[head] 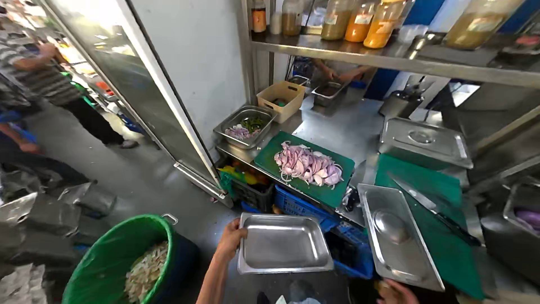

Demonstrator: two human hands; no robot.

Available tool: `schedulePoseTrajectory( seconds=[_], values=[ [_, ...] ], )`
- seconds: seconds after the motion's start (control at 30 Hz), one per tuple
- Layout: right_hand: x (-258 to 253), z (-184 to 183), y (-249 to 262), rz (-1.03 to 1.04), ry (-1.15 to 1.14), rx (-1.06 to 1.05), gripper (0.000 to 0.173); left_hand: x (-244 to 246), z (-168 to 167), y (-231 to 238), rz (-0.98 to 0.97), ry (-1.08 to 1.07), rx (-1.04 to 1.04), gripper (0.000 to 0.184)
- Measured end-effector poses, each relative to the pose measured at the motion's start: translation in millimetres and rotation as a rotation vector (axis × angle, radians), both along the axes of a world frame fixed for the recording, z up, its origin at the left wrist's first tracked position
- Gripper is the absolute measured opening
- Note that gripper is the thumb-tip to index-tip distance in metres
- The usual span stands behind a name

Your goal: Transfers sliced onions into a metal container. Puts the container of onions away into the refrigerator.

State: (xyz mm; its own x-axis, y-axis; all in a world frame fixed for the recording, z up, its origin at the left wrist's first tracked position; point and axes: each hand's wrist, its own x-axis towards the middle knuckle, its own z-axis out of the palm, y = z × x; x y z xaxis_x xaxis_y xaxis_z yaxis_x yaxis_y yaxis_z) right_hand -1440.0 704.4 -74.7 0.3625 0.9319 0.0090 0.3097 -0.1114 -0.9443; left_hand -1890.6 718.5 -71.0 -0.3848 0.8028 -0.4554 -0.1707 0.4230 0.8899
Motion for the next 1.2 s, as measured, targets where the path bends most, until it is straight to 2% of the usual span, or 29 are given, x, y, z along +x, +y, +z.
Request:
schedulePoseTrajectory(
  seconds=[0.07, 0.13, 0.17, 0.2, 0.3, 0.37, 0.5, 0.6, 0.63, 0.73, 0.9, 1.0, 1.07, 1.1, 1.2],
  values=[
    [-41, -3, 15, 0.170, -0.051, -0.144, 0.053, -11, -11, 29, -0.106, -0.061, -0.014, 0.035],
    [-72, -20, 45, 0.205, -0.041, -0.317, 0.068, -17, -23, 57, -0.207, -0.119, -0.012, 0.034],
    [-80, -32, 62, 0.216, -0.043, -0.395, 0.066, -19, -27, 70, -0.243, -0.135, -0.008, 0.033],
    [-85, -44, 79, 0.226, -0.066, -0.459, 0.057, -21, -31, 82, -0.258, -0.142, -0.006, 0.029],
    [-97, -59, 113, 0.234, -0.170, -0.488, 0.034, -29, -38, 117, -0.212, -0.140, -0.015, 0.017],
    [-103, -59, 128, 0.199, -0.216, -0.460, 0.030, -34, -36, 133, -0.179, -0.122, -0.067, 0.025],
    [-112, -63, 152, 0.114, -0.203, -0.445, 0.027, -29, -26, 130, -0.098, -0.059, -0.189, 0.047],
    [-127, -60, 158, 0.065, -0.164, -0.476, 0.029, 2, -39, 110, 0.064, -0.251, -0.206, 0.067],
    [-134, -56, 159, 0.050, -0.170, -0.481, 0.028, 12, -42, 107, 0.095, -0.345, -0.225, 0.068],
    [-154, -42, 166, 0.029, -0.231, -0.507, 0.026, 34, -53, 115, 0.150, -0.494, -0.266, 0.063],
    [-160, -38, 172, 0.025, -0.239, -0.519, 0.026, 36, -53, 122, 0.178, -0.491, -0.323, 0.062],
    [-159, -32, 174, 0.076, -0.298, -0.628, 0.033, 30, -48, 132, 0.174, -0.496, -0.410, 0.050],
    [-165, -5, 177, 0.133, -0.464, -0.700, 0.044, 29, -41, 140, 0.177, -0.502, -0.483, 0.049],
    [-170, 14, 179, 0.127, -0.562, -0.651, 0.046, 29, -37, 142, 0.175, -0.498, -0.504, 0.049],
    [-173, 47, 206, 0.027, -0.674, -0.153, 0.039, 28, -28, 145, 0.169, -0.503, -0.516, 0.046]
  ],
)
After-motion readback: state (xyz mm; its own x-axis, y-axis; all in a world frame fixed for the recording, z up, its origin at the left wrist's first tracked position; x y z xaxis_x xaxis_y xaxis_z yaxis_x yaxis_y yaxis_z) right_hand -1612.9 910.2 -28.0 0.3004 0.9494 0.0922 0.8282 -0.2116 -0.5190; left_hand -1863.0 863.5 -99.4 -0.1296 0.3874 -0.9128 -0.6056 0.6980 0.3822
